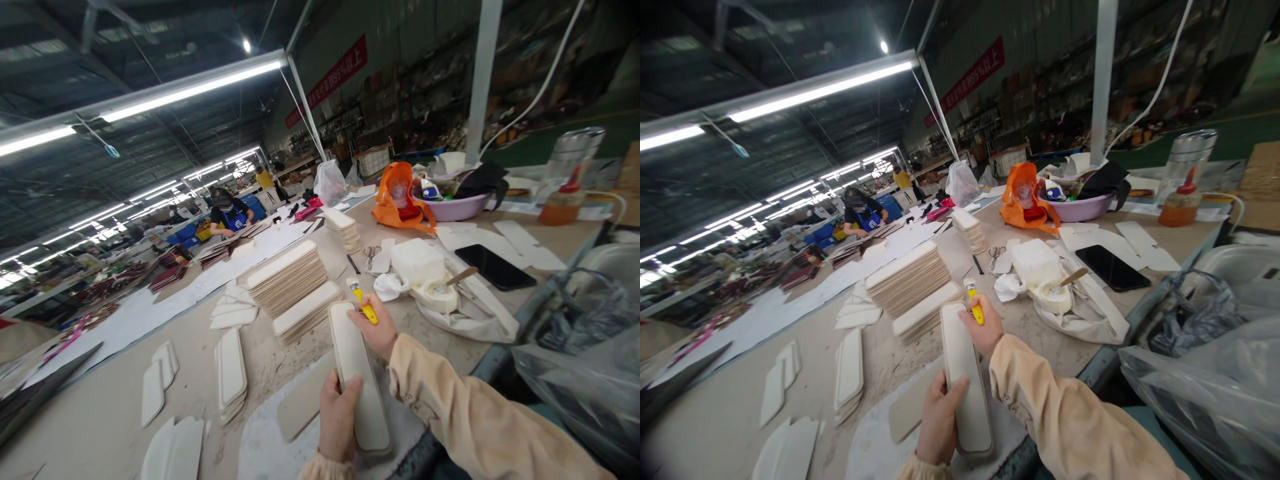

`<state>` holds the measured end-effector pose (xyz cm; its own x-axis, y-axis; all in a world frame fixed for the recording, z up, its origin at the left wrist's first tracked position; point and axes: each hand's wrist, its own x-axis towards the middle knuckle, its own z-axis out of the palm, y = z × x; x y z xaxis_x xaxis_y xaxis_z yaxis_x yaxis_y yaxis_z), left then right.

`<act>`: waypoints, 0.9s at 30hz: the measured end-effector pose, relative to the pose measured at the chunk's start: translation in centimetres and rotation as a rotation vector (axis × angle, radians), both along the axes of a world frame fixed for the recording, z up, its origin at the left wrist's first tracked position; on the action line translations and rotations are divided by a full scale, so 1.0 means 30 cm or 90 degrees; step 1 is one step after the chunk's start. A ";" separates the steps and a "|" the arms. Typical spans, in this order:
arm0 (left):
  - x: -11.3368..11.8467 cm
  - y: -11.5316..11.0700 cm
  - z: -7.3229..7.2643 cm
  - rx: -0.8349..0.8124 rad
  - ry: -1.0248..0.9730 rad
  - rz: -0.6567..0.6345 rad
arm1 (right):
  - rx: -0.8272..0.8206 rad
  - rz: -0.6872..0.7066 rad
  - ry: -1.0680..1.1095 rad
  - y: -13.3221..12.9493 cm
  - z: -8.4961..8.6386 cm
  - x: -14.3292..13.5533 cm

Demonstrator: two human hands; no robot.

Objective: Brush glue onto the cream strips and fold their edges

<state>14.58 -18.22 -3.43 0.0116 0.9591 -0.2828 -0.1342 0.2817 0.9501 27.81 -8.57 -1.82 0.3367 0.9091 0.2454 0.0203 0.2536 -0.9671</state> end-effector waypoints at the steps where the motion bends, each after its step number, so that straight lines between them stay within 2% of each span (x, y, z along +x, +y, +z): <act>1: 0.000 0.000 -0.001 -0.001 -0.001 0.002 | -0.001 -0.004 -0.006 0.001 -0.002 -0.001; 9: 0.003 0.003 0.002 -0.013 -0.031 0.008 | -0.004 0.010 -0.010 0.007 -0.015 -0.005; 12: 0.003 -0.007 0.018 -0.004 -0.048 -0.020 | -0.011 0.010 0.001 0.007 -0.007 0.000; 15: -0.004 -0.033 0.026 0.000 -0.078 -0.080 | -0.017 -0.016 0.009 0.012 0.003 0.014; 19: -0.016 -0.082 0.014 -0.032 -0.077 -0.131 | -0.006 -0.063 -0.001 0.025 0.001 0.034; 27: -0.014 -0.141 0.003 -0.081 -0.135 -0.140 | 0.013 -0.078 -0.026 0.044 -0.026 0.048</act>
<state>14.15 -22.46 -3.34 0.2864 0.8839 -0.3697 -0.2478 0.4411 0.8626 29.26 -7.25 -2.60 0.4339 0.8567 0.2790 0.0916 0.2661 -0.9596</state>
